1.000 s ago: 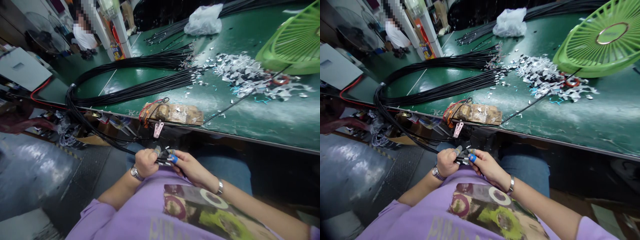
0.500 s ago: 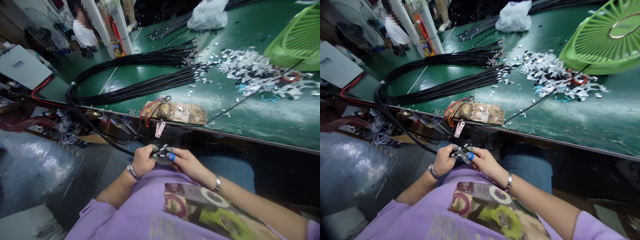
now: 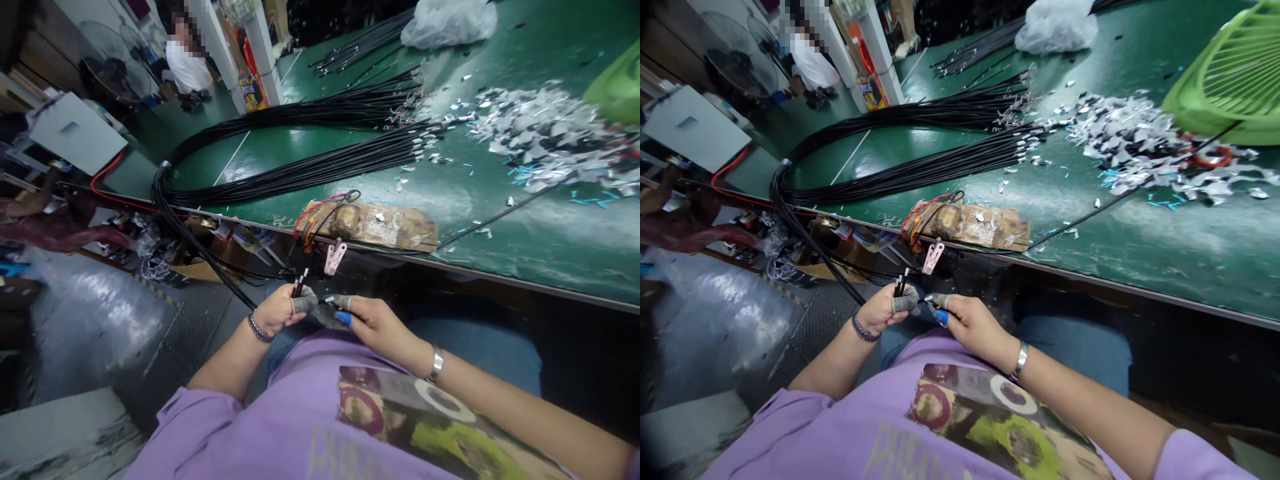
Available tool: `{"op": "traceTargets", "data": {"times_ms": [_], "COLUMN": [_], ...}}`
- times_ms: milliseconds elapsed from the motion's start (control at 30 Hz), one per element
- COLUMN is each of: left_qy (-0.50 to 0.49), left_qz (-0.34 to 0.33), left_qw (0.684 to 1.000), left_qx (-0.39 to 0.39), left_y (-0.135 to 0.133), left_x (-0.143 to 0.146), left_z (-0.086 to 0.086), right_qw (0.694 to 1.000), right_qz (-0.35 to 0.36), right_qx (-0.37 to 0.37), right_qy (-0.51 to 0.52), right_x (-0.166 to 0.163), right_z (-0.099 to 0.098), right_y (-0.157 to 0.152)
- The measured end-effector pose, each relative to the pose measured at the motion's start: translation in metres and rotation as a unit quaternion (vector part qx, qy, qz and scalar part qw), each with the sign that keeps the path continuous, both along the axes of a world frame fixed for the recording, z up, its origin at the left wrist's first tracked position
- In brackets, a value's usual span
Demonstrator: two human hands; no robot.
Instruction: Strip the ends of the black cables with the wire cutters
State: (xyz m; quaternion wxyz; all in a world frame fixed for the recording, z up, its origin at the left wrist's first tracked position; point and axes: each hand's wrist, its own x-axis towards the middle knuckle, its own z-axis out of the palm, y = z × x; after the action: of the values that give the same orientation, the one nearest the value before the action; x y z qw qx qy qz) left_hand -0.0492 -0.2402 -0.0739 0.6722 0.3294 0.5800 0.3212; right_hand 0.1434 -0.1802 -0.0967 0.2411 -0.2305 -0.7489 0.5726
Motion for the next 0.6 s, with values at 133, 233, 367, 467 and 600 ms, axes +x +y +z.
{"op": "traceTargets", "data": {"times_ms": [133,233,367,467,600], "left_qy": [-0.023,-0.007,0.039,0.064,0.070], "left_qz": [0.010,0.002,-0.012,-0.022,-0.041], "left_qw": [0.999,1.000,0.999,0.998,0.997], "left_qx": [-0.023,-0.015,0.015,0.016,-0.001], "left_y": [-0.001,-0.001,0.001,0.003,0.004], "left_x": [-0.002,0.000,0.008,0.014,0.017], "left_z": [-0.005,-0.005,0.001,0.005,0.007], "right_qw": [0.994,0.990,0.993,0.990,0.979], "right_qz": [0.004,-0.015,-0.063,-0.088,-0.051], "right_qx": [0.104,0.132,0.098,0.110,0.190], "right_qy": [-0.026,-0.047,-0.035,0.012,0.050], "right_x": [0.003,0.004,0.007,0.009,0.011], "right_z": [-0.006,-0.008,-0.006,-0.003,-0.003], "right_y": [0.005,0.008,0.007,0.005,0.004]}}
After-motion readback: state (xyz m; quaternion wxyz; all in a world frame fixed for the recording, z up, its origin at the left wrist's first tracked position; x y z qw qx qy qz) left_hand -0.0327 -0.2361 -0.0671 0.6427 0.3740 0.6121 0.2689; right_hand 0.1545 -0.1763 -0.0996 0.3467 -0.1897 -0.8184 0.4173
